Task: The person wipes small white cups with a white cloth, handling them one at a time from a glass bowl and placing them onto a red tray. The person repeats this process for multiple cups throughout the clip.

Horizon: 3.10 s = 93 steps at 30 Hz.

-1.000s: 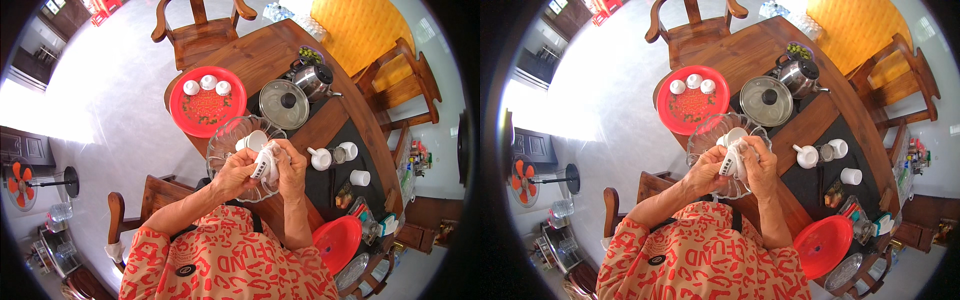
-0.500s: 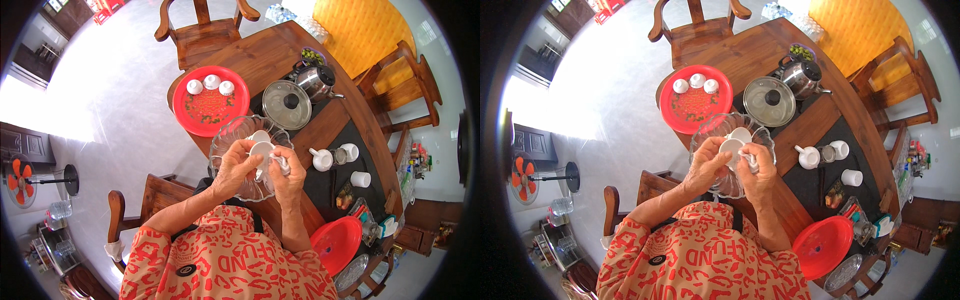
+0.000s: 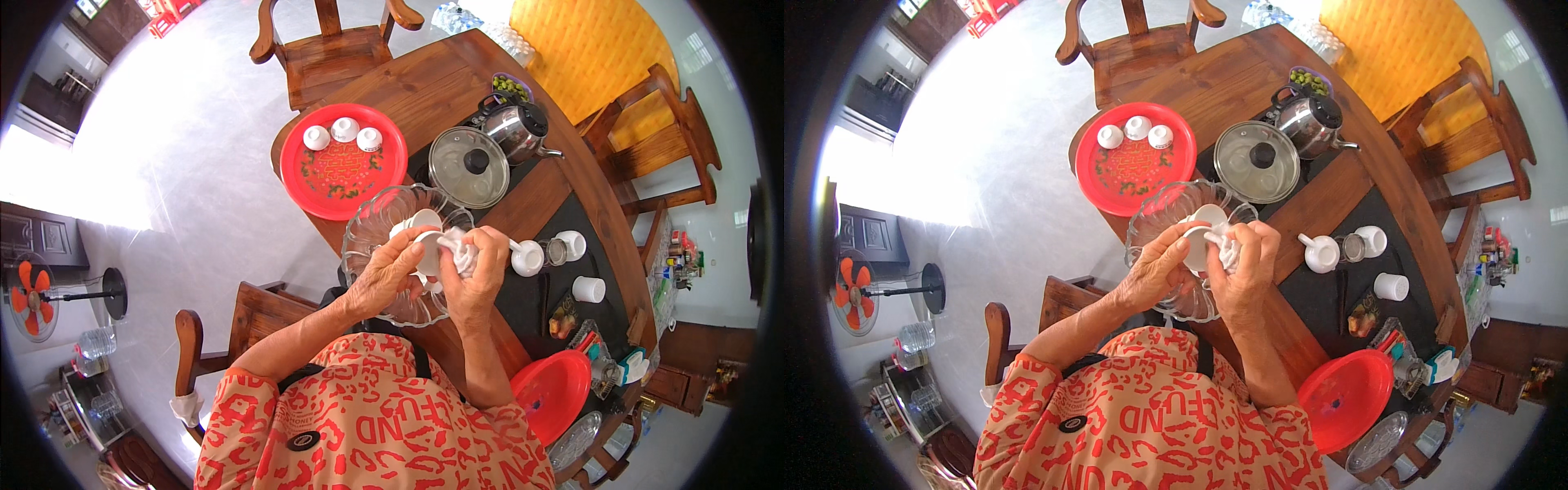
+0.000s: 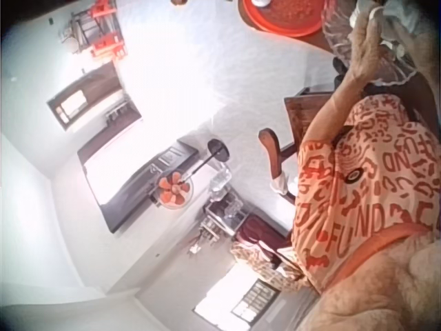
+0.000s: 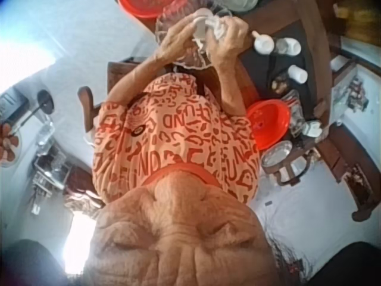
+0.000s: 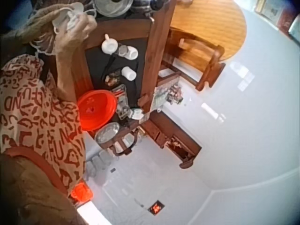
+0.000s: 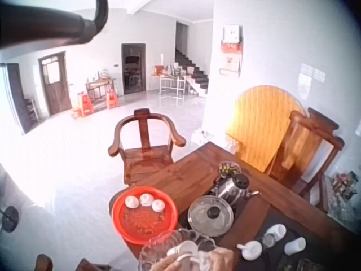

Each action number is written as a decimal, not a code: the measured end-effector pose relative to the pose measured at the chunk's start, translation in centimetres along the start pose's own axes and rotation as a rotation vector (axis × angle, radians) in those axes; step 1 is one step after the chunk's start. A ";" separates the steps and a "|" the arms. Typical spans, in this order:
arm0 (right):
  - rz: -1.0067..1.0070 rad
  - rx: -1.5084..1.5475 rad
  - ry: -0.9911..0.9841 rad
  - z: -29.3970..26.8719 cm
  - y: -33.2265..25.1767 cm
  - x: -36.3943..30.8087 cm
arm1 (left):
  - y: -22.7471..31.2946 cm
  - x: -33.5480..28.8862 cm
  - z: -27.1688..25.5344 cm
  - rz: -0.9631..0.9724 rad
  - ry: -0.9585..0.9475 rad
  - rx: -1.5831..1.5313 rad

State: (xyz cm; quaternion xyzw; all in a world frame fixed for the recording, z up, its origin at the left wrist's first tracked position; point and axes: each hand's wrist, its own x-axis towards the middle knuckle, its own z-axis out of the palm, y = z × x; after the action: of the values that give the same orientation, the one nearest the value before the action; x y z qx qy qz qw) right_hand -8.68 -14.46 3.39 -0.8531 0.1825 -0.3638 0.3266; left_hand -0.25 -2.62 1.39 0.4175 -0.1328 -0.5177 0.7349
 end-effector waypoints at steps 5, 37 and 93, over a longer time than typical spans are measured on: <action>-0.142 -0.004 -0.186 -0.1 0.8 0.4 | -0.9 0.3 -0.2 0.000 0.015 -0.151; 0.104 0.300 -0.486 -2.5 0.1 0.0 | -1.5 0.2 -1.4 -0.084 -0.067 -0.239; 0.137 0.123 -0.145 0.8 0.0 -0.3 | -1.6 0.6 -1.6 -0.031 -0.058 -0.231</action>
State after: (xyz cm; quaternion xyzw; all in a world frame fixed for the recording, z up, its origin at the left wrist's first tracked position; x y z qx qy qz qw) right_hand -8.31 -13.91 2.80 -0.8411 0.1937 -0.2882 0.4146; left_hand -0.04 -2.55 -0.89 0.3167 -0.0869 -0.5525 0.7660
